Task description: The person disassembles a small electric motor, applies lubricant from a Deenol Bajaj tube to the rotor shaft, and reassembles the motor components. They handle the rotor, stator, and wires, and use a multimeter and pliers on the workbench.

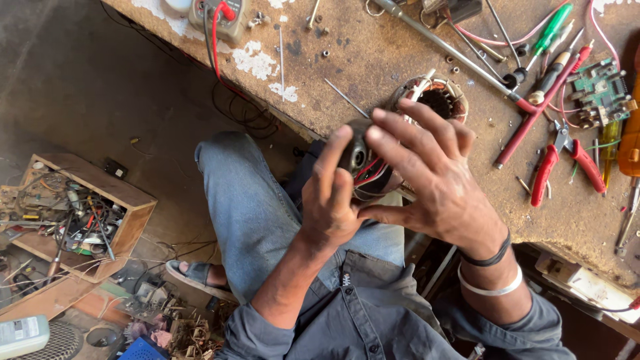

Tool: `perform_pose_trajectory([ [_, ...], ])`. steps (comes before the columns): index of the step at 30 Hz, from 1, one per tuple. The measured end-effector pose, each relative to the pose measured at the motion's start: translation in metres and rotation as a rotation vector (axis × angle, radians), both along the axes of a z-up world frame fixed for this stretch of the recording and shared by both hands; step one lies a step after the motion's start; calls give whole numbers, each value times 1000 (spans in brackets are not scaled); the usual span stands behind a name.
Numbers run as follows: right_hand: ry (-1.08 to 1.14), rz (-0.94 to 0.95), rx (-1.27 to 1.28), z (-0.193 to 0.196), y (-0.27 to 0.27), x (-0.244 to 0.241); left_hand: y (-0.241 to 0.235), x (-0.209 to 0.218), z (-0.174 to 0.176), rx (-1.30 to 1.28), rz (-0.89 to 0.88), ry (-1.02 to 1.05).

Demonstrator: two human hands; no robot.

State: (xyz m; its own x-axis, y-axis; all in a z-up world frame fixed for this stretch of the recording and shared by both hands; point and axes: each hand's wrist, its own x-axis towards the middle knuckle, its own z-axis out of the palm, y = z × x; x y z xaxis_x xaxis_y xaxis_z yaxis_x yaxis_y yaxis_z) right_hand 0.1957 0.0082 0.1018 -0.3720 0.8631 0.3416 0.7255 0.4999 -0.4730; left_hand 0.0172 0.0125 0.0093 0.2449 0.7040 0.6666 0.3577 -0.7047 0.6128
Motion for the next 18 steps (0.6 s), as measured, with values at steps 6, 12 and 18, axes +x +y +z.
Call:
perform_pose_trajectory([
  [6, -19, 55, -85, 20, 11, 9, -8, -16, 10, 71, -215, 32],
  [12, 100, 106, -68, 29, 19, 23, -19, -22, 37, -97, 6, -140],
  [18, 197, 62, -82, 19, 18, 23, -16, -33, 57, -267, -37, -190],
])
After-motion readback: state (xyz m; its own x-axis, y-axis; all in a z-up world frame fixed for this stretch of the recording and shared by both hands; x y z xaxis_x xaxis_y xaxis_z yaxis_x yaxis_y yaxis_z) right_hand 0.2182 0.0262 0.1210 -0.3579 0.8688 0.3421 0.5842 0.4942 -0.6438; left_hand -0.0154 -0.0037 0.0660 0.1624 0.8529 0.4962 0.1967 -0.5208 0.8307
